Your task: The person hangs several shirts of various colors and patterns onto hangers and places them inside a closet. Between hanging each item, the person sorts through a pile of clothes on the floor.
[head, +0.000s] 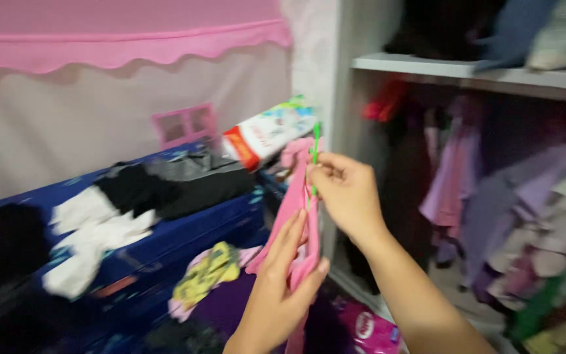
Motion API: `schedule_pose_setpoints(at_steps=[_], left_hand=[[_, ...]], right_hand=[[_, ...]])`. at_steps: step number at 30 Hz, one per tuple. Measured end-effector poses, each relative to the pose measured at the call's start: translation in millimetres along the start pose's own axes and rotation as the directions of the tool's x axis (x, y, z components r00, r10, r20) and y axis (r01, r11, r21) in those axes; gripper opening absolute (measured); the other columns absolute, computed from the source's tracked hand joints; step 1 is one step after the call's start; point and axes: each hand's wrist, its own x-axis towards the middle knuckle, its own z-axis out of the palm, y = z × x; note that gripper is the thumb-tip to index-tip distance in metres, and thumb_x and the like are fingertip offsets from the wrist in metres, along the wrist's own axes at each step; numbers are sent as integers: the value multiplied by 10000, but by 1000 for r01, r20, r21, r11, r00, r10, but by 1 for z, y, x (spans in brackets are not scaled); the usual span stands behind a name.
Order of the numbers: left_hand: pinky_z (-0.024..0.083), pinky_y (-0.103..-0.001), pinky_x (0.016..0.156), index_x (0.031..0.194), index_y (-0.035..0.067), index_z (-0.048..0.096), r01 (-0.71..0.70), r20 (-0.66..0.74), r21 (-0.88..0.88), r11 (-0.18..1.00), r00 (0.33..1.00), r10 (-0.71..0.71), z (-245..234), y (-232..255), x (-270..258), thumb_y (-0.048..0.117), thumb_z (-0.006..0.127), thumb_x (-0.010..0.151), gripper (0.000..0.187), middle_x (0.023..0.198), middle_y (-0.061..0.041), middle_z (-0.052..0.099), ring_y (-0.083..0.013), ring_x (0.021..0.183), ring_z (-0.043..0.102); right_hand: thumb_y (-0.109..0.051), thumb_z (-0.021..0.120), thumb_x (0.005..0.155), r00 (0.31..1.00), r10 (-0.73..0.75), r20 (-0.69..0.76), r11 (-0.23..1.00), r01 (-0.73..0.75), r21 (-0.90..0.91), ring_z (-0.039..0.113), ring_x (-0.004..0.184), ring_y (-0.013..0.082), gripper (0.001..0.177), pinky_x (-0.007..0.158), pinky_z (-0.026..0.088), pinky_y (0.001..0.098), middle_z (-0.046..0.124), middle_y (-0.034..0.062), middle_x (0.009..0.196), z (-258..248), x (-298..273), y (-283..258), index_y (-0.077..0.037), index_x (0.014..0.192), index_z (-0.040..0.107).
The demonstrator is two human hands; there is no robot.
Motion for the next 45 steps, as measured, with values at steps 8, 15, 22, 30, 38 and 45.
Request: schedule_pose_setpoints(at_steps=[8, 15, 22, 30, 38, 45], left_hand=[[428, -405, 1099, 1583, 86, 353, 185, 217, -126, 975, 964, -155, 63, -85, -13, 217, 707, 912, 769, 1604, -179, 432, -291, 1385, 560], [525, -379, 1019, 1571, 149, 444, 439, 152, -307, 845, 898, -412, 167, -139, 22, 223, 660, 905, 704, 1479, -104, 593, -272, 1181, 697], [371, -365, 1149, 1398, 28, 547, 58, 143, -131, 990, 989, -39, 290, -117, 107, 237, 588, 999, 453, 1447, -159, 571, -285, 1384, 529], [354, -337, 1169, 1426, 27, 553, 344, 316, -558, 755, 930, -191, 423, -147, 180, 315, 393, 1028, 517, 1457, -157, 616, -268, 1376, 545], [178, -328, 1232, 1545, 86, 380, 566, 280, -277, 776, 821, -498, 440, -295, 230, 498, 351, 1010, 677, 1631, -105, 376, -228, 1532, 300], [241, -338, 1242, 1521, 56, 441, 619, 83, -78, 782, 786, -613, 375, -321, 237, 485, 442, 1000, 675, 1601, -131, 447, -247, 1521, 356]], right_hand=[[-219, 691, 958, 958, -46, -282, 980, -12, -199, 589, 641, 61, 246, 597, 432, 211, 685, 0, 743, -136, 15, -47, 3, 988, 792], [-246, 689, 927, 939, 51, -341, 918, -178, -353, 603, 608, 71, 277, 588, 455, 221, 680, -2, 712, -238, 0, -64, -32, 1059, 805], [-291, 647, 937, 887, 189, -421, 832, -372, -412, 553, 589, 111, 342, 555, 411, 276, 672, 29, 672, -323, -29, -45, -74, 1125, 833], [-207, 702, 906, 786, 182, -591, 958, -278, -74, 631, 612, 96, 275, 580, 458, 230, 724, 2, 739, -355, -11, 43, -23, 1084, 803], [-180, 659, 975, 743, -65, -666, 981, -75, -179, 590, 594, 119, 248, 587, 492, 278, 643, 52, 670, -346, 85, 55, 26, 1047, 776], [-233, 653, 939, 609, -672, -421, 442, -126, -888, 670, 912, 424, 261, 819, 514, 486, 724, 210, 951, -421, 147, 131, -5, 1031, 737]])
